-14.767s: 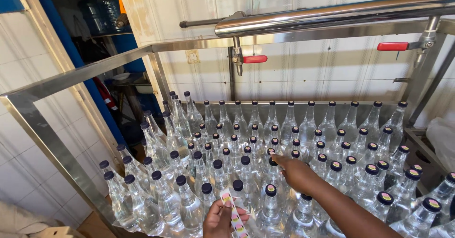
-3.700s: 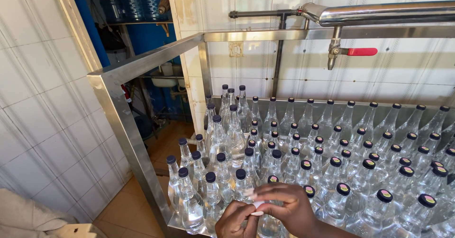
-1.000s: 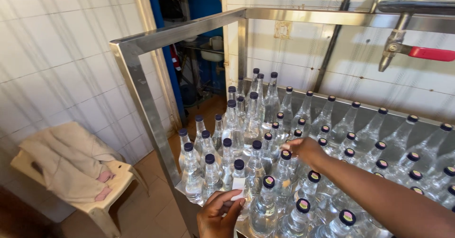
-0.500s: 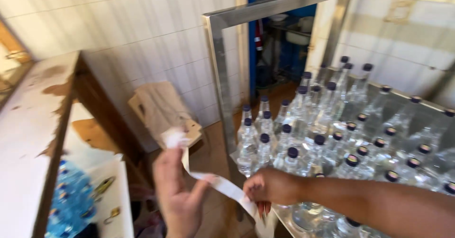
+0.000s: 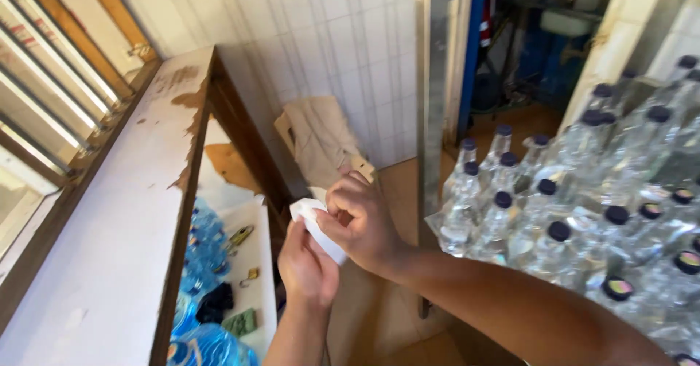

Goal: Applying small circular labels to the caps of filled water bottles on a storage rack

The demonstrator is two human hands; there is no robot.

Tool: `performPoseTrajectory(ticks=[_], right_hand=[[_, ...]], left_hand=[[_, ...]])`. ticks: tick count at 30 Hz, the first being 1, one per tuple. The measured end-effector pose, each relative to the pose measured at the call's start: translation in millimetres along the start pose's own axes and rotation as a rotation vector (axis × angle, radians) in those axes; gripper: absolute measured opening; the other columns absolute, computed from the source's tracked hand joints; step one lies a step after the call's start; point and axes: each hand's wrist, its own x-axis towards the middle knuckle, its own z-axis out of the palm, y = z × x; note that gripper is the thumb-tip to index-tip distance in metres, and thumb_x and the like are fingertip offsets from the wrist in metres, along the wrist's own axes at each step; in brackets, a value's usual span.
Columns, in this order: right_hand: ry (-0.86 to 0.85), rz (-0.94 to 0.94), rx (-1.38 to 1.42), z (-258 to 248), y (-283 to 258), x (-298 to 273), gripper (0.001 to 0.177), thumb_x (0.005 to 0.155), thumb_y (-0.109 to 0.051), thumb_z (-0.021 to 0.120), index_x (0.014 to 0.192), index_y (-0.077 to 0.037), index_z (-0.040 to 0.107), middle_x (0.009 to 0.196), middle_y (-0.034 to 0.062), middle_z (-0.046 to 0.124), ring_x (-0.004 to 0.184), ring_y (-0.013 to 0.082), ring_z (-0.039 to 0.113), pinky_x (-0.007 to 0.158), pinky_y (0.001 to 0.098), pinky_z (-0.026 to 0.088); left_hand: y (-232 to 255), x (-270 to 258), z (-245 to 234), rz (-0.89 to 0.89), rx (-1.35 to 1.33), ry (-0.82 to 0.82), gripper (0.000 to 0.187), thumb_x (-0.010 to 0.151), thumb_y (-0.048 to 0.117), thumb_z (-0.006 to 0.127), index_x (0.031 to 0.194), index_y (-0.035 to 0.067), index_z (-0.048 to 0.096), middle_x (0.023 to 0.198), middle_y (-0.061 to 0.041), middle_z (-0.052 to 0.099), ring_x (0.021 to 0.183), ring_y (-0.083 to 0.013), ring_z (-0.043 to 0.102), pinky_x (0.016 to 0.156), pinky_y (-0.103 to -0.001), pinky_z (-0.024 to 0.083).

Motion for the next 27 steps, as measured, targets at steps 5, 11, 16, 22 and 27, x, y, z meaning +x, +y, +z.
performPoseTrajectory(ticks=[5, 11, 16, 22, 27], right_hand=[[0.110, 0.191, 0.098, 74, 55, -59, 0.034, 0.095, -0.013, 0.085, 0.083, -0.006, 0.054, 0.103, 0.0135, 0.062, 0.100, 0.0317, 0.063, 0.088, 0.0423, 0.052], [0.186, 0.613, 1.038, 106, 34, -70, 0.063, 0.108, -0.037, 0.069, 0.154, -0.014, 0.033, 0.171, 0.0156, 0.038, 0.157, 0.0231, 0.037, 0.127, 0.0402, 0.033], [0.112, 0.621, 1.007, 112, 42, -53, 0.085, 0.109, -0.031, 0.066, 0.175, -0.013, 0.015, 0.181, 0.0154, 0.023, 0.162, 0.0222, 0.026, 0.135, 0.0429, 0.023], [0.190, 0.924, 1.116, 125, 124, -19, 0.037, 0.109, -0.024, 0.069, 0.128, 0.008, 0.066, 0.131, 0.0383, 0.072, 0.120, 0.0545, 0.077, 0.099, 0.0654, 0.066], [0.245, 0.811, 0.961, 116, 127, 18, 0.044, 0.113, -0.021, 0.061, 0.152, 0.000, 0.057, 0.128, 0.0274, 0.076, 0.095, 0.0305, 0.081, 0.069, 0.0332, 0.068]], left_hand=[[36, 43, -12, 0.097, -0.112, 0.282, 0.027, 0.113, 0.020, 0.049, 0.111, -0.003, 0.064, 0.101, -0.013, 0.070, 0.101, -0.0306, 0.077, 0.107, -0.049, 0.067], [43, 31, 18, 0.092, -0.239, 0.117, 0.028, 0.109, 0.015, 0.045, 0.128, 0.005, 0.063, 0.053, 0.004, 0.032, 0.036, -0.0014, 0.031, 0.031, -0.011, 0.023], [29, 31, 19, 0.275, 0.046, 0.188, 0.036, 0.116, 0.011, 0.044, 0.145, 0.006, 0.065, 0.078, -0.010, 0.064, 0.060, -0.0078, 0.053, 0.053, -0.018, 0.041], [-4, 26, -30, 0.268, 0.604, 0.193, 0.036, 0.110, 0.002, 0.063, 0.145, 0.001, 0.070, 0.125, -0.017, 0.081, 0.098, -0.0112, 0.071, 0.087, -0.034, 0.070], [-1, 31, -56, 0.232, 0.354, 0.335, 0.050, 0.110, 0.010, 0.062, 0.158, 0.002, 0.048, 0.130, -0.007, 0.062, 0.100, -0.0127, 0.070, 0.089, -0.030, 0.068]])
